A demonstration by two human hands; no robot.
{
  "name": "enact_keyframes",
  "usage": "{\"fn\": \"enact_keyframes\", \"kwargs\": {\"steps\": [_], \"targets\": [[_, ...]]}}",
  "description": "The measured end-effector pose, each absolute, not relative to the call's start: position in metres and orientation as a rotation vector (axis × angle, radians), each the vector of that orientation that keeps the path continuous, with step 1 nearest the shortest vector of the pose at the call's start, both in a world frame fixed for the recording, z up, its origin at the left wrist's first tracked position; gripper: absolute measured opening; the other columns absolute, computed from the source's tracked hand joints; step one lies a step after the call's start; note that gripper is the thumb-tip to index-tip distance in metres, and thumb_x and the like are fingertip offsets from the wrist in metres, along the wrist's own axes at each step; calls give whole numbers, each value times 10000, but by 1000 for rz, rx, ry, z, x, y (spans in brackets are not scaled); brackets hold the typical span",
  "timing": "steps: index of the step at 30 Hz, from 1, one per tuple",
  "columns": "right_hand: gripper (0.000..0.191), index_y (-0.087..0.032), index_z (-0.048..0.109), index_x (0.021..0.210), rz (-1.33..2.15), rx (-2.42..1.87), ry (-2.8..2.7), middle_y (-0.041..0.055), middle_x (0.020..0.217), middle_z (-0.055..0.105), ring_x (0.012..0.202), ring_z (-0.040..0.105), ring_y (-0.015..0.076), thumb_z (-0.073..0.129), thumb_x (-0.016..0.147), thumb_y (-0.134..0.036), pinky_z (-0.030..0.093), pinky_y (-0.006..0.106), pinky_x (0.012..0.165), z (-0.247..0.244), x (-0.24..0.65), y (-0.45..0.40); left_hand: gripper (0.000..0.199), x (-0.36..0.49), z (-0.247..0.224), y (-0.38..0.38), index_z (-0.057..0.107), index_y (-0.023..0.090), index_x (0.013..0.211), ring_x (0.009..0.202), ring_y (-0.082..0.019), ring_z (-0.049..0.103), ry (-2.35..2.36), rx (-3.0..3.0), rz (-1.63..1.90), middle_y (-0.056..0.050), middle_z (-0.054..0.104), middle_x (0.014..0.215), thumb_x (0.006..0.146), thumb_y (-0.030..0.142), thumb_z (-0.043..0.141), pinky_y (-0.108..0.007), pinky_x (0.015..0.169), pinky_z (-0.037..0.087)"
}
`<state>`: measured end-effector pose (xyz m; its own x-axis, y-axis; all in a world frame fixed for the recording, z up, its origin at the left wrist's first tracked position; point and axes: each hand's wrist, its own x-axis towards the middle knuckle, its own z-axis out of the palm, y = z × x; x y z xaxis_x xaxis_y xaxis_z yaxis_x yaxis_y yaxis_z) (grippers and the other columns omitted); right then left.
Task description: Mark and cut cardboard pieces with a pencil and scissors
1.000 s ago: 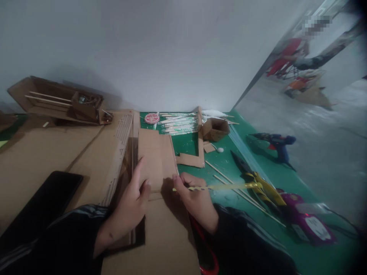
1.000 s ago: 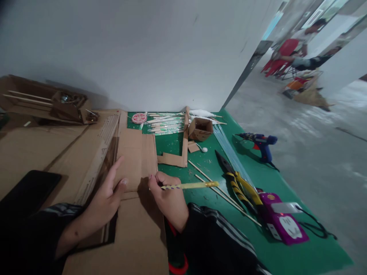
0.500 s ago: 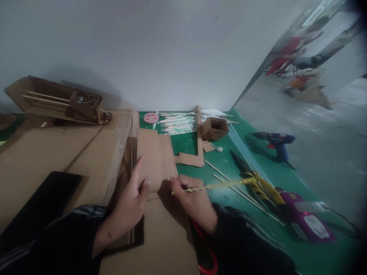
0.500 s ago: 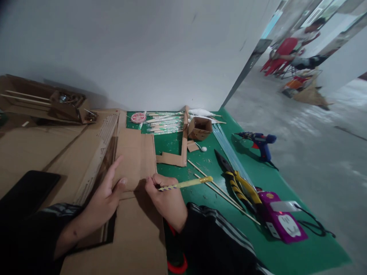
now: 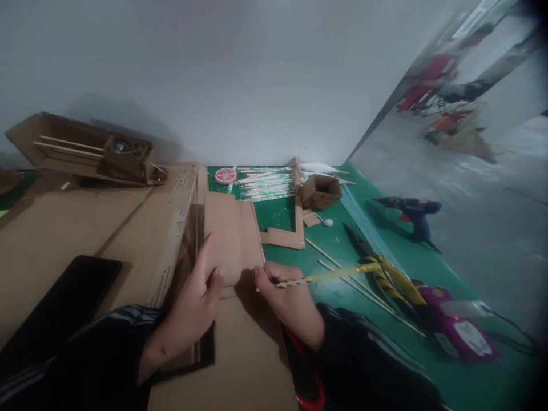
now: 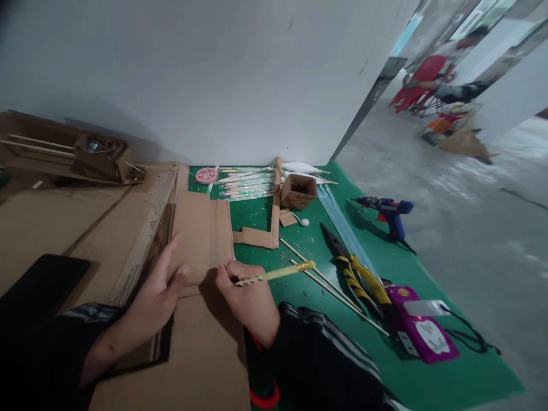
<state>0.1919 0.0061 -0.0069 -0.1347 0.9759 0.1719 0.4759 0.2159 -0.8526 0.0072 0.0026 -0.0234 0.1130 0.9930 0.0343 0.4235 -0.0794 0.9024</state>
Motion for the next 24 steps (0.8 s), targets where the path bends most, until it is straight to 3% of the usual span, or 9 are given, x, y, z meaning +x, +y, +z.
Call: {"fn": "enact_keyframes", "kwargs": {"steps": [4,8,11,13,19,22,24], "targets": [[447,-226,328,523,766,-1402,-1694,-70,502,333,470,344,87,462,935,-333,273,225,462,4,200,6,587,7,-23,2,183,273,1536,1496,-228,184,1422,1582,947,-57,230,1620,1006,404,399,-458,1222,142],[399,-202,590,697,442,-1579,-1774,-47,501,521,462,492,117,399,999,-379,357,227,485,13,237,14,571,8,-21,1,209,297,1525,1492,-238,196,1409,1529,1011,-47,236,1618,1004,407,413,-468,1217,155],[344,-180,686,812,161,-1674,-2037,60,748,714,690,644,189,440,985,-346,470,273,658,9,275,19,561,8,-18,2,248,286,1509,1492,-241,189,1429,1524,1121,-52,251,1609,996,405,439,-473,1218,141],[278,-155,711,990,109,-1670,-2155,123,948,744,894,651,260,447,950,-234,483,342,778,3,299,19,538,8,-16,3,290,281,1489,1481,-238,221,1452,1519,1215,-56,289,1591,992,404,453,-472,1216,153],[612,-189,607,1314,-98,-1703,-2388,125,1223,685,1027,605,313,410,783,42,449,462,855,-2,330,-2,384,6,-1,2,528,261,1334,1383,-251,418,1444,1548,1245,-51,515,1451,1012,422,393,-453,1172,284],[448,-162,635,1239,-192,-1729,-2359,140,1170,678,1018,588,310,419,869,-33,448,450,844,9,313,-23,420,6,8,-3,479,265,1378,1386,-265,414,1452,1540,1320,-58,463,1496,996,432,438,-444,1159,315],[226,-165,695,984,10,-1724,-2412,122,954,698,865,607,271,477,927,-190,473,392,755,16,294,-39,491,8,13,-6,409,284,1428,1395,-271,403,1420,1506,1354,-60,399,1537,970,433,502,-432,1146,347]]}}
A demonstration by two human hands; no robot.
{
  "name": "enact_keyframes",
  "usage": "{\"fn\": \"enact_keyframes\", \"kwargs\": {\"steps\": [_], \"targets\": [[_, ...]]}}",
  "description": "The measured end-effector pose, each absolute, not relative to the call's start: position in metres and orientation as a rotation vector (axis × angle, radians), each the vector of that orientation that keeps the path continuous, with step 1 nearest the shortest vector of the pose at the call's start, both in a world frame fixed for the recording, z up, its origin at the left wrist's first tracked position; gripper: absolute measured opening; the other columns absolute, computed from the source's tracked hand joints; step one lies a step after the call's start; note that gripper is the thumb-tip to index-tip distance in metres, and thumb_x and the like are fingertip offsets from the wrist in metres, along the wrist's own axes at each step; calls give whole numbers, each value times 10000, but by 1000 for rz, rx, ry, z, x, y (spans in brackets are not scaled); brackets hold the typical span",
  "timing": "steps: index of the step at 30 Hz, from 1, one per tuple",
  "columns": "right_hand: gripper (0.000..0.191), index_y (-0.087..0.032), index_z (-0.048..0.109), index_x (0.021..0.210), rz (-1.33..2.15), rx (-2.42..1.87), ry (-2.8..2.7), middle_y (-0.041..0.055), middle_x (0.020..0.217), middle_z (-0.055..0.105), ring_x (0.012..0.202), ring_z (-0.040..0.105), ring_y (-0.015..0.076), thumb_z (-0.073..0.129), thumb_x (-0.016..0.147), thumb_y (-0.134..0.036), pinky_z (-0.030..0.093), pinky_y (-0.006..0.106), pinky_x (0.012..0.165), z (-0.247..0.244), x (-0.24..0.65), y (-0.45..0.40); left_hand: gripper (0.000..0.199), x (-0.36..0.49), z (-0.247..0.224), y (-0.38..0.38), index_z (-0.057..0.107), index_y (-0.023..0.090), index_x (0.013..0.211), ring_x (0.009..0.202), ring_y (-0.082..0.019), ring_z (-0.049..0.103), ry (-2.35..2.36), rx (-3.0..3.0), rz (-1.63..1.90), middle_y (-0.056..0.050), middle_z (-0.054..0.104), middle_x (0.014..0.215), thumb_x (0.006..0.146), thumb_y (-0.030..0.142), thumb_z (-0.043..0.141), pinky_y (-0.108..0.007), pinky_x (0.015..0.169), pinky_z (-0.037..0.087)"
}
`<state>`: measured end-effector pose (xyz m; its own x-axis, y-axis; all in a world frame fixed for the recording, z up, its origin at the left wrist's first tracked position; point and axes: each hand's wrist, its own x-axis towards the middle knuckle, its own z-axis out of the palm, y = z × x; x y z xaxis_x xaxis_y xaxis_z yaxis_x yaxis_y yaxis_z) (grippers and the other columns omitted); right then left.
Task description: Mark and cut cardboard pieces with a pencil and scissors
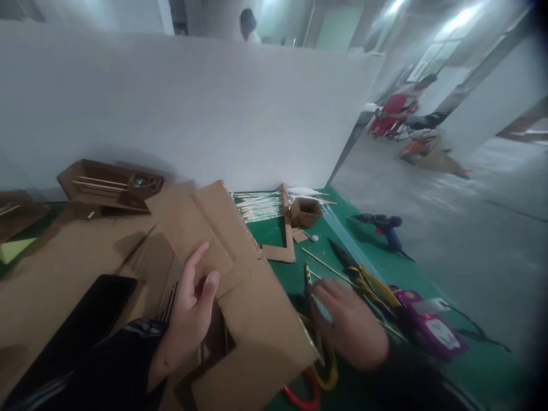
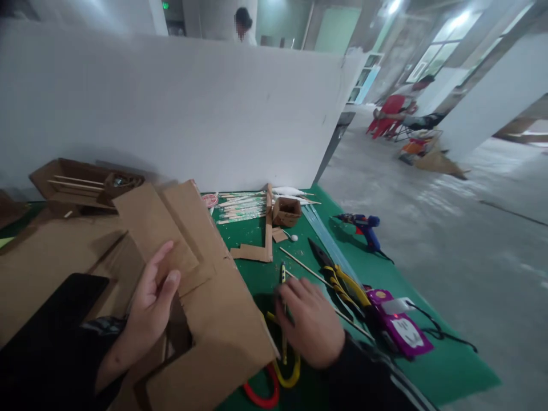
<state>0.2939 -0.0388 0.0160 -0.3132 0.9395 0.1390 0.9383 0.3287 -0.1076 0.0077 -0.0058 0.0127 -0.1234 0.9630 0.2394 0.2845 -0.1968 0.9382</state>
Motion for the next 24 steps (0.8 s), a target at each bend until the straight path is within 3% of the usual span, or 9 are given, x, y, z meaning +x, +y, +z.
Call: {"fn": "enact_keyframes", "kwargs": {"steps": [2,4,9,11,14,17,21,23,24], "targets": [[165,-186,685,902,172,-1832,-2462,104,880,695,825,616,281,554,898,-285,479,396,707,19,277,-53,638,10,16,-8,305,312,1479,1405,-276,390,1370,1435,1384,-63,344,1563,922,427,593,-421,1128,384],[198,-159,688,968,191,-1946,-2476,136,966,705,872,630,307,584,870,-295,487,441,758,19,269,-61,798,11,18,-7,191,338,1513,1421,-276,367,1320,1371,1403,-68,311,1576,875,411,664,-415,1122,401],[483,-107,670,1112,11,-2079,-2436,211,1202,666,1087,594,409,708,752,-425,423,586,930,21,277,-63,921,12,19,1,22,356,1520,1448,-267,326,1209,1342,1498,-84,129,1642,868,380,672,-398,1098,439],[408,-129,680,1091,-74,-2073,-2421,200,1232,657,1123,582,411,706,765,-372,420,580,938,24,277,-65,944,11,19,5,-27,369,1517,1397,-258,420,1180,1319,1508,-99,207,1623,875,380,665,-400,1066,475],[228,-167,710,966,15,-2069,-2459,159,1029,723,967,652,375,606,858,-340,473,541,827,26,267,-75,966,7,20,9,-62,378,1523,1341,-241,497,1218,1319,1493,-103,313,1584,880,391,660,-385,1052,487],[335,-152,695,1046,257,-2087,-2454,154,979,737,893,680,373,640,812,-385,486,531,789,21,257,-84,990,2,27,9,-74,382,1533,1293,-242,549,1229,1347,1471,-94,350,1570,873,419,663,-358,1010,519],[287,-143,665,1062,418,-2196,-2368,144,964,760,905,709,350,590,796,-220,498,432,747,16,257,-86,1071,-3,50,4,-141,338,1538,974,-235,730,1234,1292,1328,-78,696,1211,860,416,684,-382,845,603],[302,-132,650,1078,472,-2270,-2340,145,907,773,832,731,334,541,797,-151,486,375,654,16,258,-84,1063,-6,63,2,-101,319,1547,992,-234,723,1202,1293,1341,-67,717,1168,850,385,699,-390,863,593],[339,-121,639,1111,471,-2304,-2325,153,899,776,805,737,334,534,789,-131,475,362,622,16,259,-83,1005,-7,68,1,-2,301,1557,1050,-241,702,1180,1313,1354,-77,700,1210,844,377,703,-388,891,580]]}}
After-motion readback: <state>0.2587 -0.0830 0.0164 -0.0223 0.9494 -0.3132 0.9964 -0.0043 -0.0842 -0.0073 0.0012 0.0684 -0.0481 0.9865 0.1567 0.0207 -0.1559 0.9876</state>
